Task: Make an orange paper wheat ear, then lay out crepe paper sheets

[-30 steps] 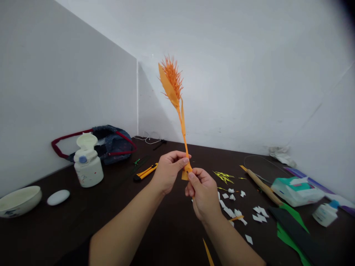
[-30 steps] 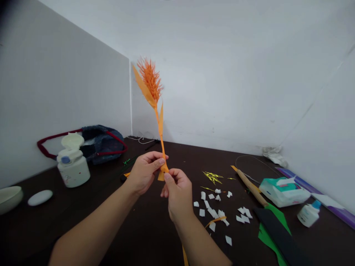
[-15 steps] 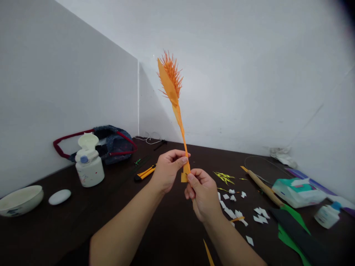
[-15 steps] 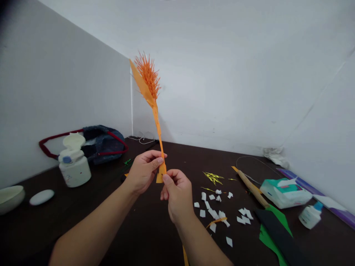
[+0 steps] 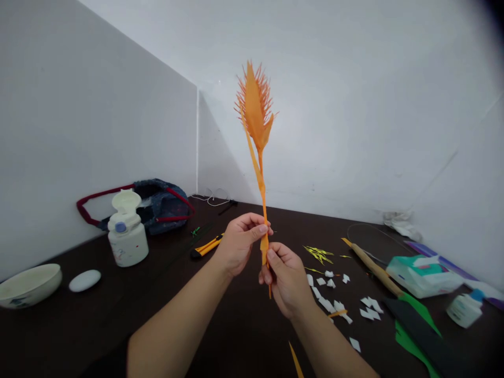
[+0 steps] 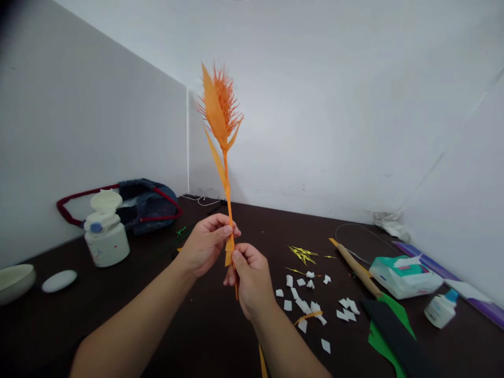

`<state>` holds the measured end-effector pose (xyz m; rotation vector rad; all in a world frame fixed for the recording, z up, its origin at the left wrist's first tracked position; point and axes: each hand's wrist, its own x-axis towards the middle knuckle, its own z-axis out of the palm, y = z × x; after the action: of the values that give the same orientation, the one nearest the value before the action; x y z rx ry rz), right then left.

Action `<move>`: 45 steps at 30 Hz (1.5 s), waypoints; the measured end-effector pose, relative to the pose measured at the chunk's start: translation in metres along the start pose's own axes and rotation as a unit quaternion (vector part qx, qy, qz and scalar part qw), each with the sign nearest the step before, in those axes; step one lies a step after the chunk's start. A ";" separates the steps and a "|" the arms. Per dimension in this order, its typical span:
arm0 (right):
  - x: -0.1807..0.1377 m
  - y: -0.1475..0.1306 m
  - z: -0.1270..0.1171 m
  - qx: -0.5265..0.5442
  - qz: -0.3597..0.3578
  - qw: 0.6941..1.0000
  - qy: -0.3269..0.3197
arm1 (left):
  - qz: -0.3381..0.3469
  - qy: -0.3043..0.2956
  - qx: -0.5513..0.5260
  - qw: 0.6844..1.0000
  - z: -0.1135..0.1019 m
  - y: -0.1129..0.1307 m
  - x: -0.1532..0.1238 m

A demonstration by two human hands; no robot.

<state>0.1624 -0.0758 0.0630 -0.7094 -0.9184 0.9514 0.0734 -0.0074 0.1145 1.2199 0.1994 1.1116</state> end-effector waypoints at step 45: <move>-0.050 -0.005 -0.004 -0.094 0.045 0.993 -0.058 | -0.088 0.041 0.063 0.993 0.004 0.000 -0.064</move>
<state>0.1534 -0.1231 0.0488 -0.8679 -1.0960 1.0019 0.0447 -0.0590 0.0893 1.2425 0.4372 1.0086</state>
